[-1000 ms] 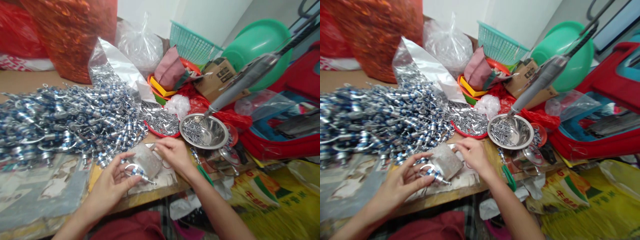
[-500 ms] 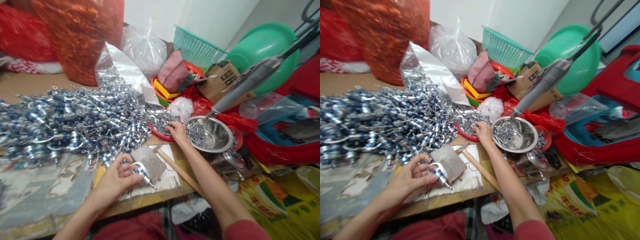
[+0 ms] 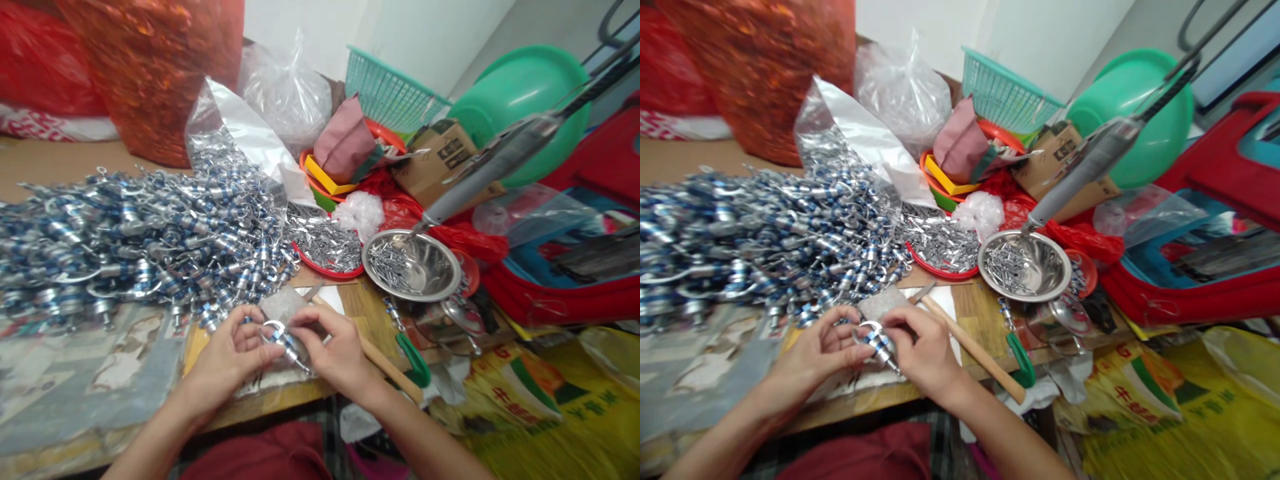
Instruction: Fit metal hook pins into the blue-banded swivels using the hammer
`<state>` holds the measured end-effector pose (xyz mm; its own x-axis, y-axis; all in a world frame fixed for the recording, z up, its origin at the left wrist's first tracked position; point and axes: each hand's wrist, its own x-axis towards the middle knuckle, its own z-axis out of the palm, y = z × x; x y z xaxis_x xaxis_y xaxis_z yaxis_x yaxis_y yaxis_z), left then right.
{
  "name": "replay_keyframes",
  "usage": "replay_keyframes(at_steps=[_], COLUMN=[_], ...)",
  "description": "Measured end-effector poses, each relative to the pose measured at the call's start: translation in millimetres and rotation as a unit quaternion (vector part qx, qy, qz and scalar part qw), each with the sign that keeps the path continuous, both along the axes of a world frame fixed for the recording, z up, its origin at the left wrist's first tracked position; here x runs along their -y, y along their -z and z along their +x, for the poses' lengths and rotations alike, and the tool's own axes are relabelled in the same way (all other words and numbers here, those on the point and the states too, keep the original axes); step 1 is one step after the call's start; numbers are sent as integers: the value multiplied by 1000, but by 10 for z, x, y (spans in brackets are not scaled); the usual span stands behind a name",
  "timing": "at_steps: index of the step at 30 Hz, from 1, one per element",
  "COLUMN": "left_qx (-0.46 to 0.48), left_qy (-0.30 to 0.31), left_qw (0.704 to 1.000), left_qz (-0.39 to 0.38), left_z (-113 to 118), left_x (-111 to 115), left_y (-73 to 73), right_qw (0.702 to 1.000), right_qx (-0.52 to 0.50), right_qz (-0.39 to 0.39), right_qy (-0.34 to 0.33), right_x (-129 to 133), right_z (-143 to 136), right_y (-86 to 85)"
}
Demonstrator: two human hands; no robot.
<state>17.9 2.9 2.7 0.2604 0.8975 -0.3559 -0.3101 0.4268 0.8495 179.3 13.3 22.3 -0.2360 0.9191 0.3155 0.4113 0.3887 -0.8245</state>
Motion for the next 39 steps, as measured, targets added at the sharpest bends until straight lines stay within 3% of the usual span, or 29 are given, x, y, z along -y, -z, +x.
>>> replay_keyframes(at_steps=[4,9,15,20,23,27,30,35,37,39], left_qx=[-10,-9,-10,-15,-12,-5,-12,-10,-11,-15], left_qy=[1,-13,-5,6,9,-1,-10,-20,-24,-25], left_qw=[1000,1000,1000,1000,1000,1000,1000,1000,1000,1000], left_qz=[1,6,11,5,4,5,1,6,1,-5], left_z=[-2,10,18,6,5,18,30,35,30,24], left_x=[-7,8,14,1,2,10,16,21,21,20], left_y=[4,-10,-42,-36,-31,-35,-46,-44,-35,-29], right_qw=[993,979,979,969,951,956,964,955,972,992], right_qx=[1,60,-27,-86,-97,-41,-24,-68,-80,-56], right_qz=[-98,-105,-147,-212,-260,-210,-197,-261,-209,-109], right_qy=[-63,-165,-135,-90,-133,-198,-177,-126,-76,21], right_x=[-163,-213,-161,-203,-248,-280,-293,-292,-269,-230], right_z=[54,60,-80,-56,-19,-18,-57,-108,-30,143], right_y=[-111,-156,-63,-121,-152,-109,-57,-34,-32,-8])
